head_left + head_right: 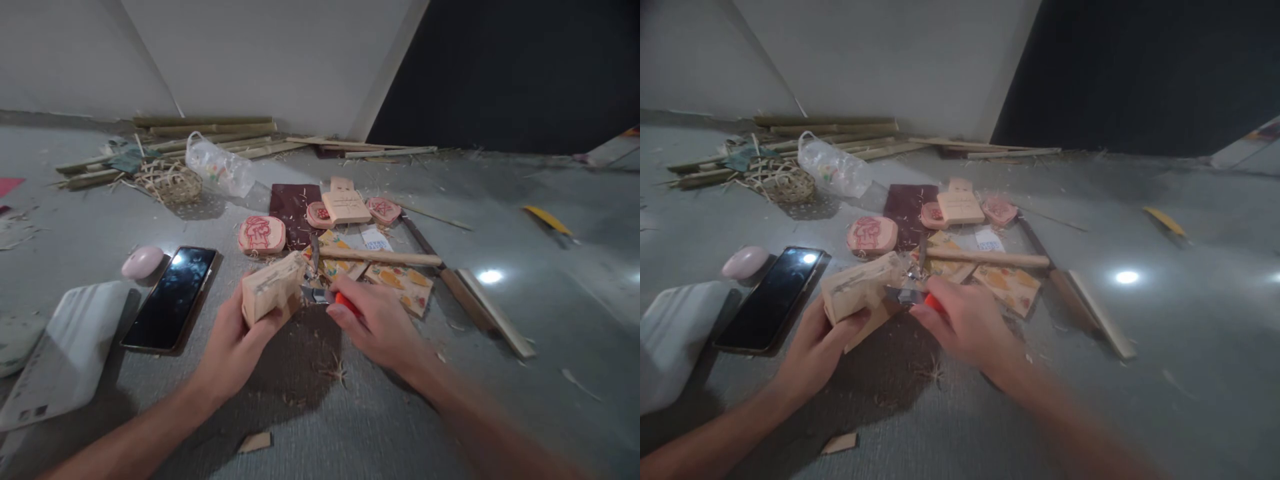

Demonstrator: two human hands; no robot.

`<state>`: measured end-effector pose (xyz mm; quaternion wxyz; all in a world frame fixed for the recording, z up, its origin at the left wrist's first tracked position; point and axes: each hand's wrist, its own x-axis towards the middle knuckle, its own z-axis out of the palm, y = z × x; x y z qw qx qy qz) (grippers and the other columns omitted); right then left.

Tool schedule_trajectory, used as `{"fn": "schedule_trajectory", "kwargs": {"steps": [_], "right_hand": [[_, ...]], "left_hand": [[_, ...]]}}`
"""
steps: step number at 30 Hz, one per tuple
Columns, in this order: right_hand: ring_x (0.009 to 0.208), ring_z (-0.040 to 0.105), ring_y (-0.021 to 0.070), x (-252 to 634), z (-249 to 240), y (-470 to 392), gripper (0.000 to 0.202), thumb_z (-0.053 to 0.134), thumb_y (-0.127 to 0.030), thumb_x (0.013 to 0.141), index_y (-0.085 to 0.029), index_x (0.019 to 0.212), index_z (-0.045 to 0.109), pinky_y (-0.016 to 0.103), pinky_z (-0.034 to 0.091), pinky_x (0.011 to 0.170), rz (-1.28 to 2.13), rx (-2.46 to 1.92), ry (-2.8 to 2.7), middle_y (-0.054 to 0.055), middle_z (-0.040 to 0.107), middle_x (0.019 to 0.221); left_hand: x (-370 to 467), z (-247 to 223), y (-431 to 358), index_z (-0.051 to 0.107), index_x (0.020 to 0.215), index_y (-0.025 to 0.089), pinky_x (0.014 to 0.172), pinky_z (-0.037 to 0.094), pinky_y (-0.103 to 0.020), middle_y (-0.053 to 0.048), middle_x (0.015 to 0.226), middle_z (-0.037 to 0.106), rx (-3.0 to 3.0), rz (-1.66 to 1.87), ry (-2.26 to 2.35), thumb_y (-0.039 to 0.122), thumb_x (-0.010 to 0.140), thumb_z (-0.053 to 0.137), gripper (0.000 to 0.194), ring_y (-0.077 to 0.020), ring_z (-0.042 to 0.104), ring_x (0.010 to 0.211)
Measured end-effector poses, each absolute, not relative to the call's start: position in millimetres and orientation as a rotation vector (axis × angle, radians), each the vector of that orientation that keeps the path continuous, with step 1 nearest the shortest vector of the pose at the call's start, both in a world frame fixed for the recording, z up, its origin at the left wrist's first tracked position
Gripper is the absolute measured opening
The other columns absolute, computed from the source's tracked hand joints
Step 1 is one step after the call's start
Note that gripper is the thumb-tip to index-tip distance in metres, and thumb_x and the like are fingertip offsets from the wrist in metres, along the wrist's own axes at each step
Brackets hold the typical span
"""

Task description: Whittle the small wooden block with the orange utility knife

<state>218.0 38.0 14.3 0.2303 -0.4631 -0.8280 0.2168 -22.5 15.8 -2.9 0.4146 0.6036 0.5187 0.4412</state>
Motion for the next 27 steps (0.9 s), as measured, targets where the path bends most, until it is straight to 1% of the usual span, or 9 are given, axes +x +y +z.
{"fn": "schedule_trajectory", "kwargs": {"steps": [3,6,9,11,13,15,20,25,27], "right_hand": [[0.063,0.054,0.0153,217.4,14.6,38.3,0.048,0.036,-0.058,0.109,-0.020,0.092,0.059,0.029,0.029,0.062,0.607,-1.271,-2.277,-0.001,0.059,0.070],[0.063,0.055,0.0158,216.8,14.5,38.6,0.049,0.035,-0.059,0.109,-0.020,0.093,0.059,0.029,0.030,0.062,0.625,-1.269,-2.273,-0.001,0.060,0.070],[0.066,0.056,0.0170,216.0,14.3,38.0,0.048,0.037,-0.060,0.109,-0.020,0.096,0.059,0.030,0.031,0.063,0.660,-1.275,-2.279,0.000,0.062,0.074],[0.069,0.057,0.0180,215.6,14.6,37.1,0.046,0.038,-0.060,0.108,-0.020,0.097,0.058,0.030,0.032,0.065,0.671,-1.293,-2.298,0.002,0.064,0.077],[0.070,0.057,0.0185,215.2,15.1,36.1,0.045,0.038,-0.059,0.108,-0.020,0.097,0.058,0.030,0.032,0.066,0.673,-1.301,-2.321,0.002,0.064,0.080],[0.071,0.057,0.0188,214.9,15.8,35.5,0.043,0.037,-0.056,0.108,-0.020,0.097,0.057,0.031,0.032,0.066,0.673,-1.298,-2.336,0.003,0.064,0.081],[0.073,0.057,0.0193,214.1,17.3,35.2,0.035,0.039,-0.049,0.108,-0.020,0.097,0.056,0.031,0.033,0.066,0.668,-1.293,-2.361,0.004,0.064,0.082],[0.071,0.056,0.0188,213.9,18.6,35.5,0.034,0.039,-0.048,0.108,-0.020,0.097,0.055,0.031,0.032,0.066,0.674,-1.293,-2.371,0.003,0.063,0.080],[0.072,0.057,0.0189,213.9,18.8,35.9,0.034,0.039,-0.048,0.108,-0.021,0.097,0.055,0.031,0.033,0.066,0.679,-1.288,-2.366,0.003,0.064,0.081]], "left_hand": [[-22.3,-0.7,15.5,0.065,0.120,0.021,0.092,0.057,-0.034,-0.003,0.117,0.075,1.528,1.119,1.314,0.027,0.093,0.060,0.028,-0.0222,0.069,0.103],[-21.6,-0.1,16.3,0.068,0.118,0.020,0.088,0.057,-0.035,-0.004,0.114,0.076,1.569,1.028,1.356,0.030,0.096,0.058,0.026,-0.0238,0.070,0.102],[-20.2,1.1,18.0,0.073,0.104,0.019,0.080,0.056,-0.033,-0.004,0.101,0.077,1.669,0.891,1.378,0.031,0.097,0.057,0.021,-0.0238,0.070,0.093],[-19.3,2.7,18.5,0.072,0.094,0.019,0.077,0.055,-0.032,-0.002,0.092,0.076,1.735,0.852,1.351,0.029,0.096,0.057,0.018,-0.0213,0.069,0.085],[-18.4,4.4,18.2,0.071,0.089,0.019,0.075,0.054,-0.030,0.000,0.085,0.074,1.779,0.833,1.322,0.025,0.095,0.056,0.017,-0.0183,0.067,0.078],[-17.8,5.7,17.6,0.072,0.089,0.019,0.074,0.054,-0.028,0.001,0.083,0.073,1.811,0.822,1.313,0.024,0.095,0.055,0.018,-0.0169,0.066,0.075],[-18.0,5.9,17.5,0.072,0.093,0.020,0.073,0.053,-0.028,0.000,0.084,0.073,1.850,0.823,1.309,0.024,0.095,0.055,0.018,-0.0172,0.066,0.076],[-18.0,4.6,17.9,0.072,0.090,0.019,0.072,0.053,-0.028,0.001,0.079,0.072,1.851,0.828,1.305,0.024,0.096,0.055,0.018,-0.0157,0.064,0.071],[-18.1,3.9,17.7,0.072,0.090,0.019,0.073,0.053,-0.028,0.001,0.081,0.073,1.849,0.819,1.312,0.024,0.096,0.056,0.018,-0.0162,0.065,0.072]]}}
